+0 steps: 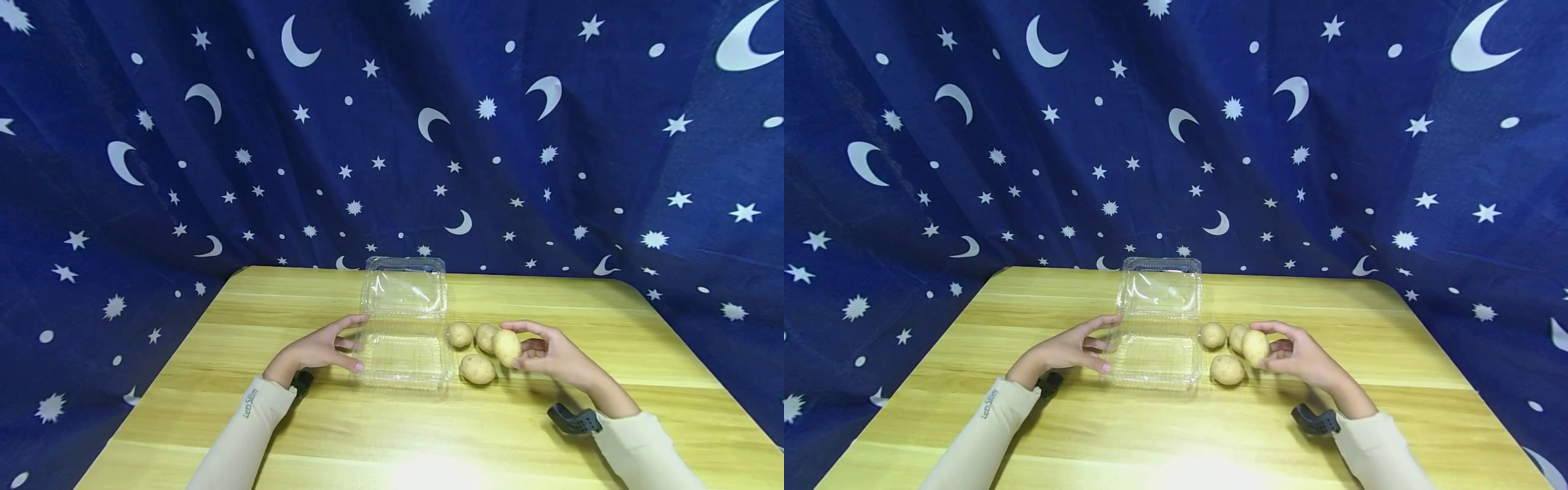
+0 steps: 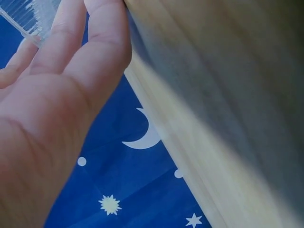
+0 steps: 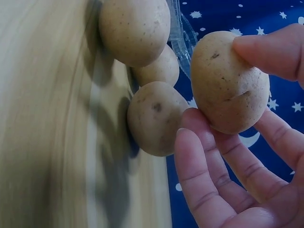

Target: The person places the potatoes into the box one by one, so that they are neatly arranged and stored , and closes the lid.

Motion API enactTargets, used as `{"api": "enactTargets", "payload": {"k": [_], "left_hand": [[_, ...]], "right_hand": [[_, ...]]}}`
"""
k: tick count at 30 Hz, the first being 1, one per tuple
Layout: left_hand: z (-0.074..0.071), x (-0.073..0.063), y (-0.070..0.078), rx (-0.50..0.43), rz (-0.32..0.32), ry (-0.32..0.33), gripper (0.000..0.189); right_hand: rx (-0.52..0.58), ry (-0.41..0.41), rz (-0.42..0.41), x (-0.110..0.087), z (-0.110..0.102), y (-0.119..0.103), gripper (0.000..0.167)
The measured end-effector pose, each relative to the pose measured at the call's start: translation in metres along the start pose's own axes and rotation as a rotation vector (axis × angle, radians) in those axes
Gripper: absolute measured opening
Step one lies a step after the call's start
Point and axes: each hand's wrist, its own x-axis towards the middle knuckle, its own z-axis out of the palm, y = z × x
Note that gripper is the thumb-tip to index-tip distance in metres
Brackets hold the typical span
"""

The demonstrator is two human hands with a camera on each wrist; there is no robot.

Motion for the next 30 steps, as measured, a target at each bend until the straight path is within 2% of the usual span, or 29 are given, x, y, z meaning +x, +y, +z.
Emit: {"api": "enactTargets", "payload": {"k": [19,30], "left_hand": [[0.001,0.000,-0.001,-0.003,-0.003,0.003,0.102],[0.000,0.001,-0.001,-0.007,-0.004,0.001,0.103]], "right_hand": [[0.046,-0.046,-0.048,0.013,0.011,-0.004,0.056],[0.018,-0.027,-0.029,0.021,0.018,-0.008,0.058]]}}
